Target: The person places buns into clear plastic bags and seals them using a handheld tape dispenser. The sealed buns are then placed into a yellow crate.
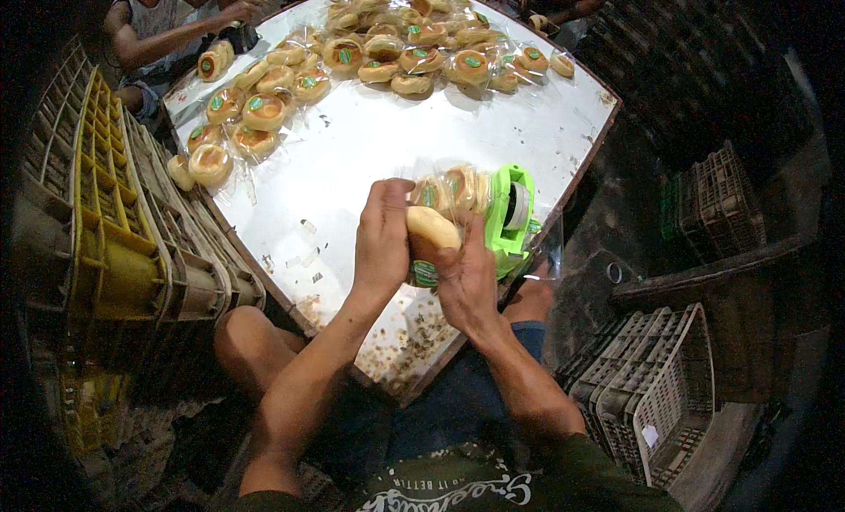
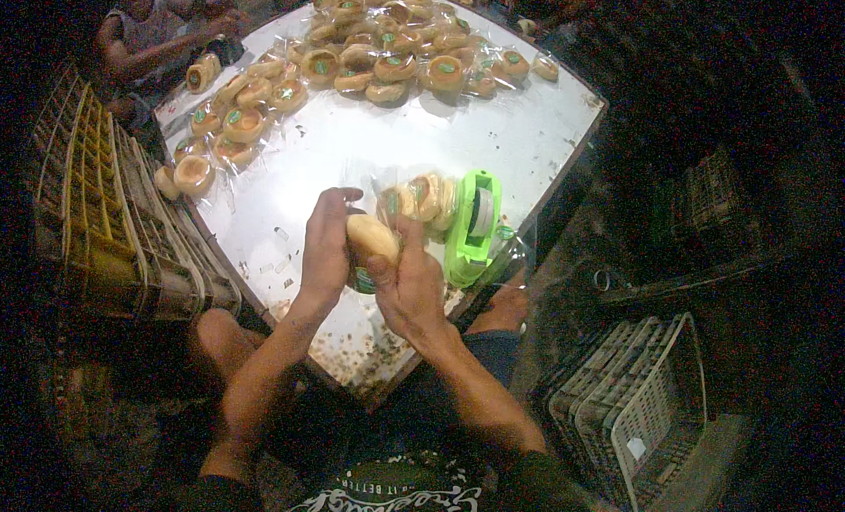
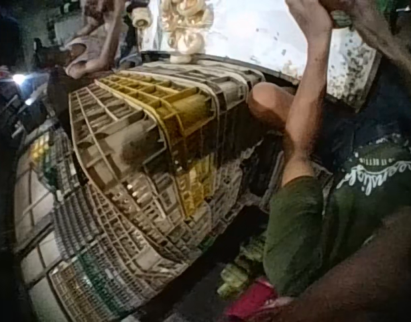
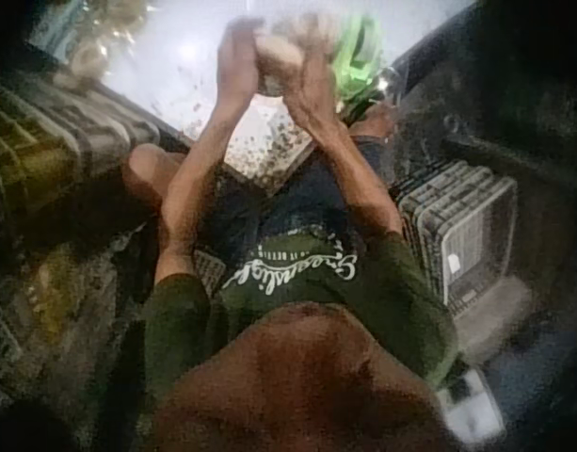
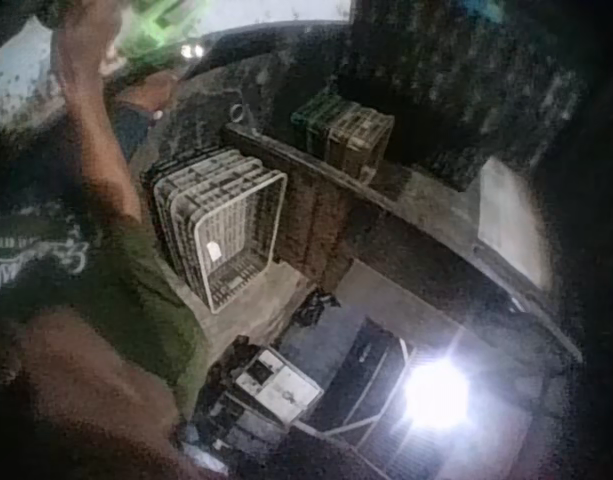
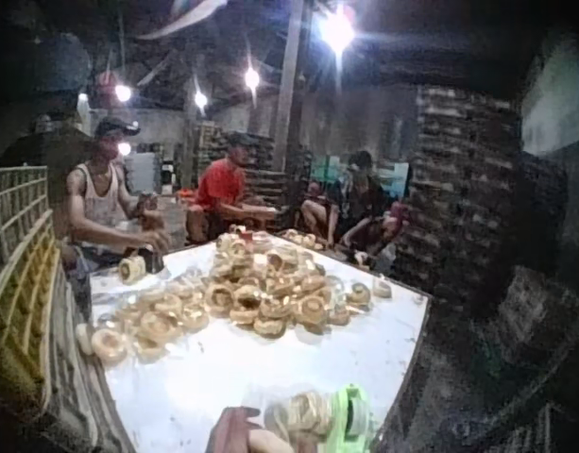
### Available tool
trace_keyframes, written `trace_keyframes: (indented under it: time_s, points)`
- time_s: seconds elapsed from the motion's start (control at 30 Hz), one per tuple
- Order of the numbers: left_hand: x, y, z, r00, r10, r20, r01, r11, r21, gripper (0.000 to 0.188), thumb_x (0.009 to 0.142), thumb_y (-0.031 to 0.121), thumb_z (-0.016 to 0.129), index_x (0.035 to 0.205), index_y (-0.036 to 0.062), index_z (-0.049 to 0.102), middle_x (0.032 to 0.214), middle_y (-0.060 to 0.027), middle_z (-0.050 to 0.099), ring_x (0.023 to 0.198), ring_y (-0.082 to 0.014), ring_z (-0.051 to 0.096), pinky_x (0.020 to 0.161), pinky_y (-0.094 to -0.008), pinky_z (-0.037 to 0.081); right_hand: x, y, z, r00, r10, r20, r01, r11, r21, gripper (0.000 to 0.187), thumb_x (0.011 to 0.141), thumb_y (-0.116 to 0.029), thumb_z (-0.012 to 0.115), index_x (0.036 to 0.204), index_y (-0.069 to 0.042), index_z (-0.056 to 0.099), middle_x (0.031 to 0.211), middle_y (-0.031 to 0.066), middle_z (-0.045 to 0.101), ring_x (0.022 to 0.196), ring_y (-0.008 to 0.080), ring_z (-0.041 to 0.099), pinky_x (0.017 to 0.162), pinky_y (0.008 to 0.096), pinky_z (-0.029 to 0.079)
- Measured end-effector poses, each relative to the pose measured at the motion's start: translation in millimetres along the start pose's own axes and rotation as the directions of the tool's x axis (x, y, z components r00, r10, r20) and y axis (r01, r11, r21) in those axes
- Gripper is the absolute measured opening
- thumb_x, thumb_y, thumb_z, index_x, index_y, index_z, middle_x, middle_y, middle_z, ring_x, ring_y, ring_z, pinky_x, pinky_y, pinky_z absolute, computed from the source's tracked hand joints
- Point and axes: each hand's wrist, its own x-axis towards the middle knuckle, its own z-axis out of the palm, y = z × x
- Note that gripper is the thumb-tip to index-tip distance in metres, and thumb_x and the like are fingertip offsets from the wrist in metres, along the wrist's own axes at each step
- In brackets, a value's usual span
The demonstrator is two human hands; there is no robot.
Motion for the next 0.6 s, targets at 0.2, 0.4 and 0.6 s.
trace_keyframes:
  time_s: [0.2,0.4,0.6]
  points:
    - [-12.2,23.1,-8.9,0.966,0.0,0.26,-0.002,1.0,0.009,0.023,0.098,0.02,0.057,0.107,-0.0011,0.059,0.108,-0.0122,0.061,0.097,-0.016,0.059,0.082,-0.0288,0.049,14.4,-17.2,-32.7,0.959,-0.279,-0.043,0.282,0.954,0.105,0.023,0.095,-0.022,0.059,0.095,0.001,0.06,0.092,0.0135,0.061,0.088,0.0279,0.061,0.082,0.0361,0.048]
    - [-25.5,38.2,-24.2,0.93,0.364,0.055,-0.362,0.88,0.306,0.022,0.096,0.017,0.058,0.095,0.0026,0.075,0.141,-0.0183,0.05,0.136,-0.0268,0.036,0.112,-0.0396,0.028,-6.1,-25.4,-45.0,0.866,-0.348,-0.358,0.36,0.932,-0.037,0.009,0.088,-0.007,0.066,0.084,-0.003,0.059,0.11,0.0147,0.059,0.105,0.0292,0.058,0.093,0.0394,0.048]
    - [-15.3,50.6,-28.8,0.832,0.545,-0.107,-0.474,0.797,0.374,0.02,0.094,0.021,0.063,0.097,0.0066,0.076,0.127,-0.0139,0.061,0.126,-0.0266,0.046,0.106,-0.0406,0.035,30.9,-32.8,-35.2,0.945,-0.005,-0.328,0.12,0.936,0.332,0.015,0.098,-0.015,0.058,0.089,-0.003,0.056,0.119,0.0145,0.058,0.11,0.0212,0.056,0.096,0.0355,0.044]
